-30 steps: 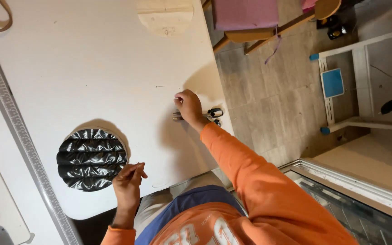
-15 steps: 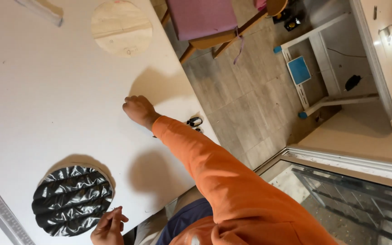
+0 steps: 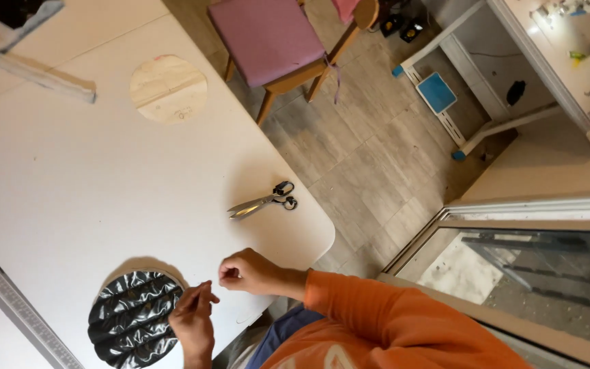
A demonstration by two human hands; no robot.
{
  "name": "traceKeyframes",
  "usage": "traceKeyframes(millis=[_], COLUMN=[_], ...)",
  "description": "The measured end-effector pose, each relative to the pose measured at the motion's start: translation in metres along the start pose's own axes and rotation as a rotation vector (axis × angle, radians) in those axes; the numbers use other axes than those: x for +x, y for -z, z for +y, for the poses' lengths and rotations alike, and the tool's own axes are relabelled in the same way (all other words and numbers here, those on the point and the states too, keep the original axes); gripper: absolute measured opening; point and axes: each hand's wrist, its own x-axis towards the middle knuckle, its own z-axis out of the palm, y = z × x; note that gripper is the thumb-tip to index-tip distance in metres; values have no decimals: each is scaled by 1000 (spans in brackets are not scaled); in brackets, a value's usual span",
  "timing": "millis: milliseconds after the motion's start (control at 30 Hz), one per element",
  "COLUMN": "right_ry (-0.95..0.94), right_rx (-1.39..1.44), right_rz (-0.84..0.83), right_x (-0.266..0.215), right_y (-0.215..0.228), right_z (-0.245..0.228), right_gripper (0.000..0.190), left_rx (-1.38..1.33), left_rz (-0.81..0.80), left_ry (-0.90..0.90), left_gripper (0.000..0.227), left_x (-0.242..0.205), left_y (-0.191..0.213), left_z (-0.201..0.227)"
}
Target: Cutting long strips of black quilted fabric using scissors on a workshop table.
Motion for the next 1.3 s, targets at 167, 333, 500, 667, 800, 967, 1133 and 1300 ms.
traceKeyframes(millis=[167,333,500,667,800,967,1133,1300], right_ry=[-69,-302,-58,41,173,197,126,-61], right_rx=[-71,607,960,683,559,464,284,12], right_rz=[130,517,753,1047,1105,1219,1365,1454], right_x=[-74,-137,-192,-250,-290,-330,-364,-387], right_y=[63,135,190,274,343,414,481,554], right_z=[-15,-27,11,41,79,112,128,162], right_gripper=[6,13,6,9,1,5,4,10], left_rx=[186,-1,-275,-384,-397,-386,-301,-157], left_rz=[-343,-352,-407,-424,-443,-508,-612,-743], left_ry=[-251,211,388,513,469,456,510,568], left_gripper=[19,17,23,22,19,20,20,16], left_x=[2,-22,-57,-91,-114,-122,-119,-102], left_y=[-67,-156,-270,-409,-510,-603,-685,-781], left_z=[49,81,81,70,54,45,29,19])
